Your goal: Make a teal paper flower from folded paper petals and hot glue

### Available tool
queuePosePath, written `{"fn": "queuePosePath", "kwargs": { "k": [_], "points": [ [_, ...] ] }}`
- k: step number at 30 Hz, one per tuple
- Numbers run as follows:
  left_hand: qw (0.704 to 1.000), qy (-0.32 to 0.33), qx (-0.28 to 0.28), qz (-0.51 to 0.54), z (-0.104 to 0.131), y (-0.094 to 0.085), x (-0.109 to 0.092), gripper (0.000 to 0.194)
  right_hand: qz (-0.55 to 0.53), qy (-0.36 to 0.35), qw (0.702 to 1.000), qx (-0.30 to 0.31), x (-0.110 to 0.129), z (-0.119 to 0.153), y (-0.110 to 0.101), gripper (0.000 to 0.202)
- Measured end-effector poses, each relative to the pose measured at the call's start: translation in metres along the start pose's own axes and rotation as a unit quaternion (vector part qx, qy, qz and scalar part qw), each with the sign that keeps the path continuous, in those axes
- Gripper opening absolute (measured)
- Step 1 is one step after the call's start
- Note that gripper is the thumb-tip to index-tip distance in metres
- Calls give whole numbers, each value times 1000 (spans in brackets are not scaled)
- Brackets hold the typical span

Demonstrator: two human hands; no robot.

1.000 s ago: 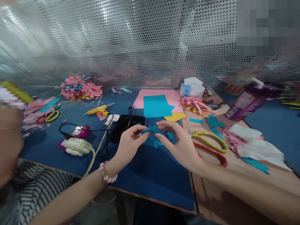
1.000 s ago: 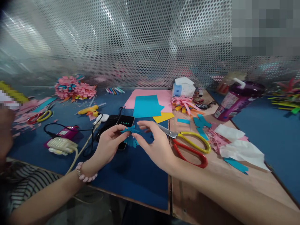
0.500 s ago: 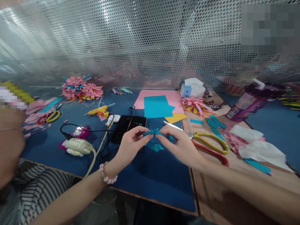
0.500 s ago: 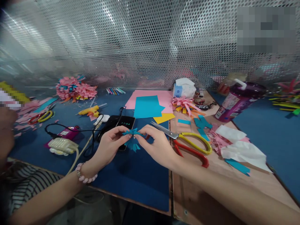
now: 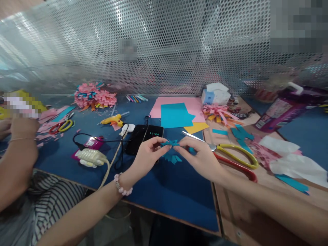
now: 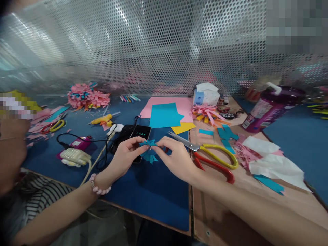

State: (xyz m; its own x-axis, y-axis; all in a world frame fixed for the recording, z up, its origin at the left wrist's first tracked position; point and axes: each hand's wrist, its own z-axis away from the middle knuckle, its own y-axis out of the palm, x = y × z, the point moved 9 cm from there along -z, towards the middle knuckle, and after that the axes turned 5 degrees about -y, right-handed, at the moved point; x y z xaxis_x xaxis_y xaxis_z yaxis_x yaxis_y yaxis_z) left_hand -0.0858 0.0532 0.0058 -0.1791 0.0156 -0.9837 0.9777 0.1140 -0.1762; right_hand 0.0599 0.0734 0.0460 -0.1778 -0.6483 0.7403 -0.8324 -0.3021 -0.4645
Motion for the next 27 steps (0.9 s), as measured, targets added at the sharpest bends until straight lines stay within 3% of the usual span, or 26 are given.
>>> {"fn": "queuePosePath", "kwargs": {
  "k": [8, 27],
  "points": [
    [999, 27, 29, 15, 2, 7, -11, 15, -40, 2, 999, -2, 3, 1, 1, 6],
    [993, 39, 110, -27, 10, 20, -15, 14, -61, -45, 997, 28, 8, 8, 2, 12]
  ]
}}
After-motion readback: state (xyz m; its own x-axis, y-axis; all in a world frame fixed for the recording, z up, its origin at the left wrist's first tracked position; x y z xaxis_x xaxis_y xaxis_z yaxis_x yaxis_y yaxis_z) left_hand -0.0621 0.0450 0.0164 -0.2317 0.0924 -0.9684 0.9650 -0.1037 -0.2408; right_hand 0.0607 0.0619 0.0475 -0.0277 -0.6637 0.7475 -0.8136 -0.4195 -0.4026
